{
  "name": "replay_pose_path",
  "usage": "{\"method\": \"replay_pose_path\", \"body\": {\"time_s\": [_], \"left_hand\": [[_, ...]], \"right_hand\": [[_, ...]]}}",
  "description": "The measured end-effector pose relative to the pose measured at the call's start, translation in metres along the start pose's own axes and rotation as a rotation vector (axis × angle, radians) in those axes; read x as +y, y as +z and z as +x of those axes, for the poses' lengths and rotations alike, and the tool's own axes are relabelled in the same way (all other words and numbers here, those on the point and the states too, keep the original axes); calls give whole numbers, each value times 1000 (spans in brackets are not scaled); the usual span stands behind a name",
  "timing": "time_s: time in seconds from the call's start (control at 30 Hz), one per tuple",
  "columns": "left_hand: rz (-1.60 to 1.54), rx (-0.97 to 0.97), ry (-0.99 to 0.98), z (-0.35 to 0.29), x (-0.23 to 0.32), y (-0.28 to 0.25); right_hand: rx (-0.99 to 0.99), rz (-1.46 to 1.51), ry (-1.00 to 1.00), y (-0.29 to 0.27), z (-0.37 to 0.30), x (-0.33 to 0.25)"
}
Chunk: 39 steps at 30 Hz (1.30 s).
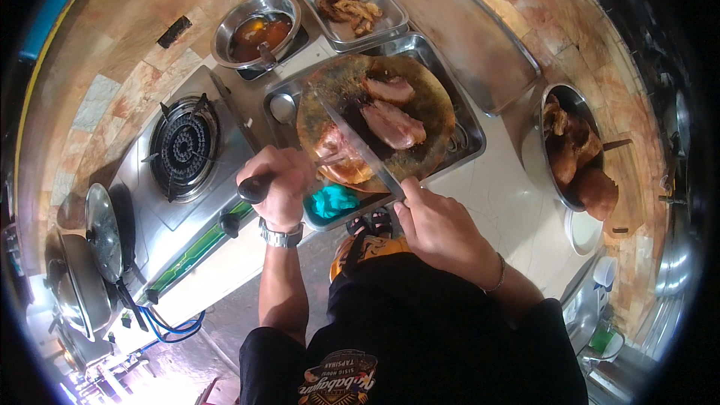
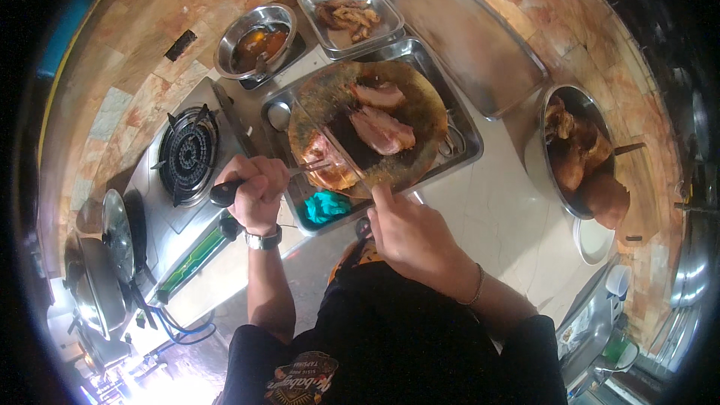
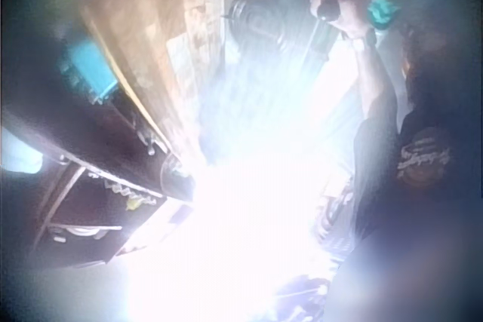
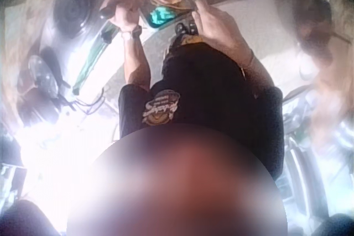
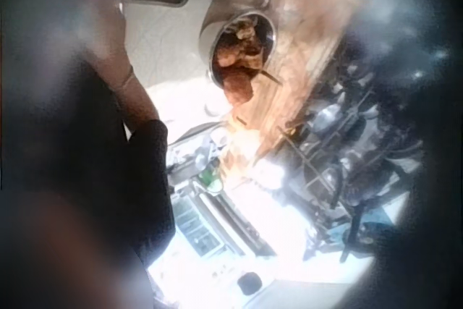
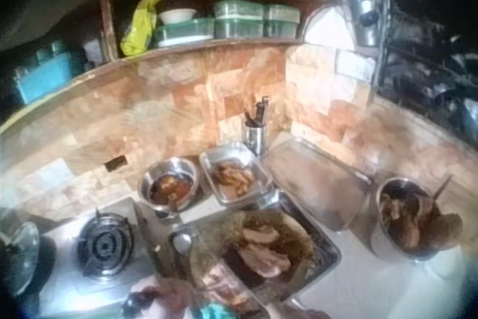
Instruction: The person slices cooked meat on a cutting board using a knife and fork, then transfers the pieces into a metal tray. The person repeats this process with additional pieces of meat throughout the clip.
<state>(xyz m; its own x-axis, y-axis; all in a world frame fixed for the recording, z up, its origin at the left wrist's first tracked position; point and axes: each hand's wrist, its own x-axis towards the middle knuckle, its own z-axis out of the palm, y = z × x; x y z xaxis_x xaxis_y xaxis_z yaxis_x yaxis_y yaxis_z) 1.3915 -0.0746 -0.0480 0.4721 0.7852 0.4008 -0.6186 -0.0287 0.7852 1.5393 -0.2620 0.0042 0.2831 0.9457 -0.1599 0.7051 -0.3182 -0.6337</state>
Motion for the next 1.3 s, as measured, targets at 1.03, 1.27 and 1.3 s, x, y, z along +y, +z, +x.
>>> {"method": "replay_pose_path", "body": {"time_s": [1.03, 1.27, 1.3], "left_hand": [[-13, -64, 18, -4, -1, -15], [69, 32, 41, -16, -6, -26], [-93, -48, 27, -16, -6, -28]], "right_hand": [[-141, -98, 32, 11, 44, 12], [-5, 35, 194, 45, 49, 4], [-23, 49, 146, 49, 48, 9]]}}
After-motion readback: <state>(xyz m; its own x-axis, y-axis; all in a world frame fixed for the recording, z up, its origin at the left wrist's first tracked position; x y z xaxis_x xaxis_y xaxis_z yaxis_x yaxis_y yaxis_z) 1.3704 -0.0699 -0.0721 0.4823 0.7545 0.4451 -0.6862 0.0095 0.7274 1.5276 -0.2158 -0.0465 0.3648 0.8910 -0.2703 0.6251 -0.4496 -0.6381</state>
